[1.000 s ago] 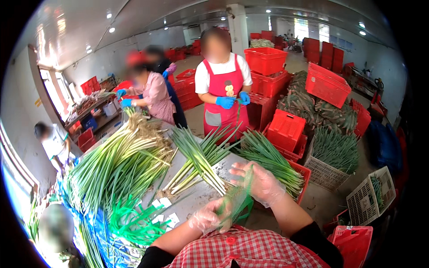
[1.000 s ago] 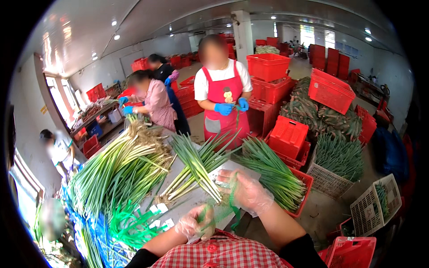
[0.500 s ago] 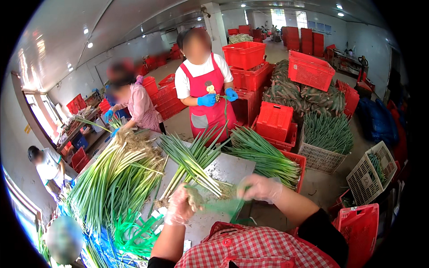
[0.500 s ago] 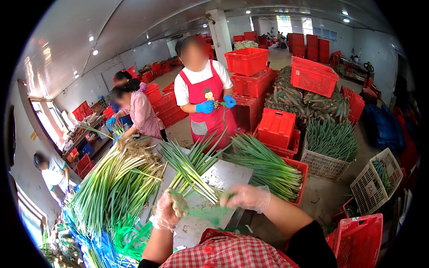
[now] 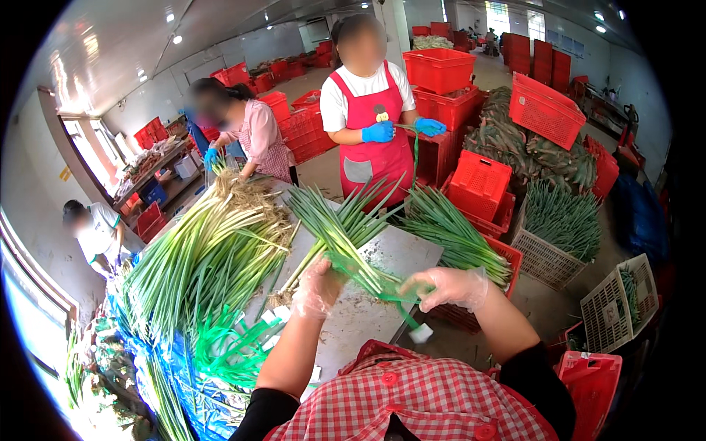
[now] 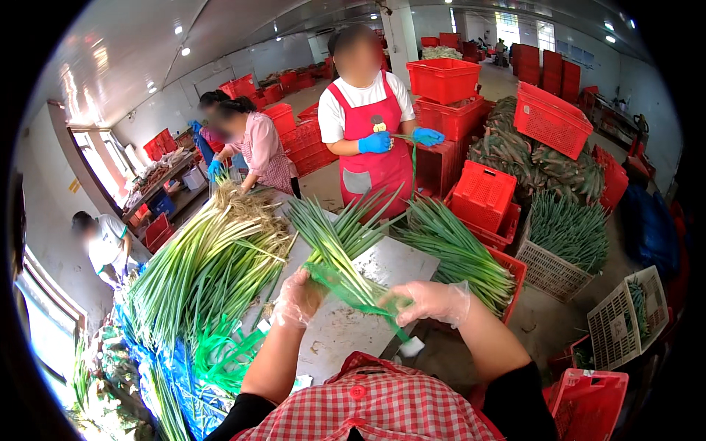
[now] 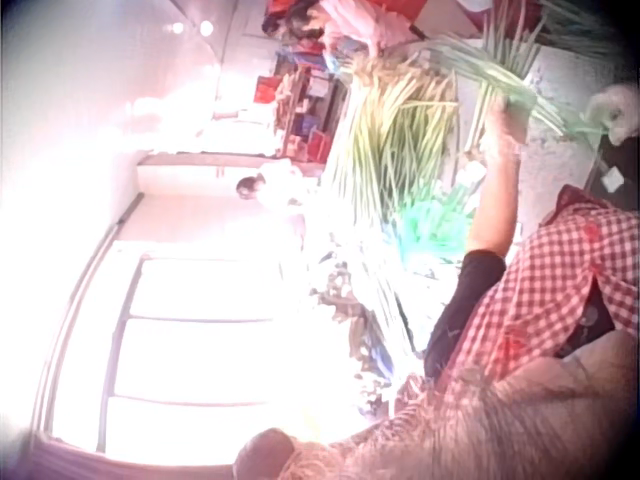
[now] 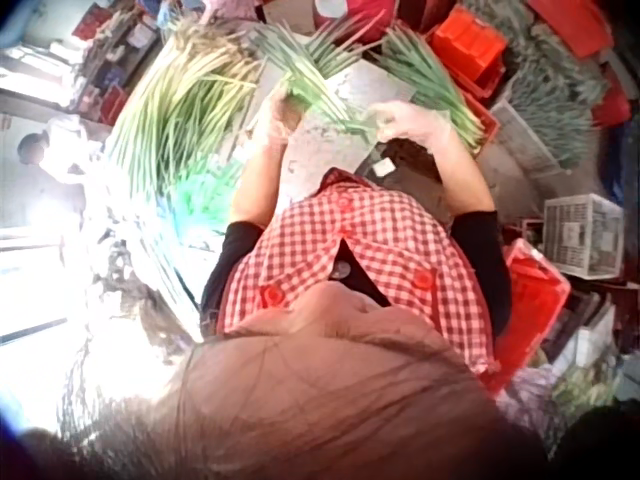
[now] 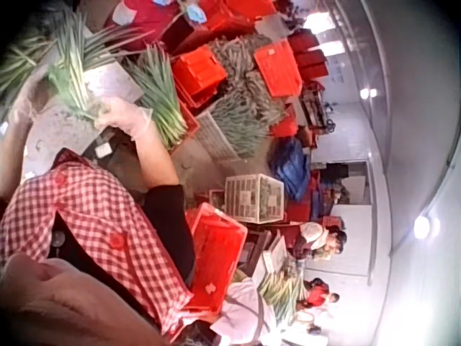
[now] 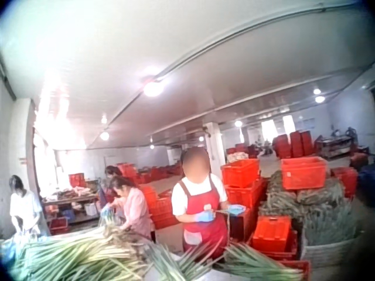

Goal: The person gathers bunches of green onions, aligns them, and ties them with green plastic bands. The person places the tied bundles into red crates. Other workers perform similar tasks at adjacent tables.

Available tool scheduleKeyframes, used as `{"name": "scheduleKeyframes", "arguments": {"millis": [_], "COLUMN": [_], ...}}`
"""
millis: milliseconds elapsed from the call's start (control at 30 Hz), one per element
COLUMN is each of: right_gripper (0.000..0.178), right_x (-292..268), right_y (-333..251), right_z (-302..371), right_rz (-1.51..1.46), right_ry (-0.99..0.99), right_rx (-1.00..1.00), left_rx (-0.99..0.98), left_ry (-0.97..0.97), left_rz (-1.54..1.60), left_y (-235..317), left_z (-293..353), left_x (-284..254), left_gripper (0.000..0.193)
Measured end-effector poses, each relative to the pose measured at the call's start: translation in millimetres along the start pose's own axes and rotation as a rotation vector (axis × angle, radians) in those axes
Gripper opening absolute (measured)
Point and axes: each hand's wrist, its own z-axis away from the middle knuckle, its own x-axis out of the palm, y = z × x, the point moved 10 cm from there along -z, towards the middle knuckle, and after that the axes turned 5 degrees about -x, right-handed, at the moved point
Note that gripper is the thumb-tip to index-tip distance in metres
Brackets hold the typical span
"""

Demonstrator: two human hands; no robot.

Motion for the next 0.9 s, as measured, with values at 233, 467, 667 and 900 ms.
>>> {"name": "scheduleKeyframes", "arguments": {"millis": [233, 467, 667, 900], "right_gripper": [0.007, 0.017, 0.05, 0.061], "right_x": [-65, -48, 3, 12], "right_y": [-17, -10, -18, -100], "right_z": [9, 0, 19, 23], "right_rz": [-0.809, -0.235, -0.37, -0.723], "right_ry": [0.552, 0.534, -0.157, 0.028], "right_rx": [-0.591, -0.197, -0.133, -0.812], "left_rx": [-0.386, -0.383, 0.048, -0.38], "left_ry": [-0.475, -0.747, -0.713, -0.821], "left_rz": [-0.214, -0.875, -0.266, 0.162], "left_y": [-54, -83, -13, -47], "left_z": [47, 67, 55, 85], "left_x": [54, 69, 99, 129], "left_gripper": [0.037, 0.057, 0.018, 0.029]}}
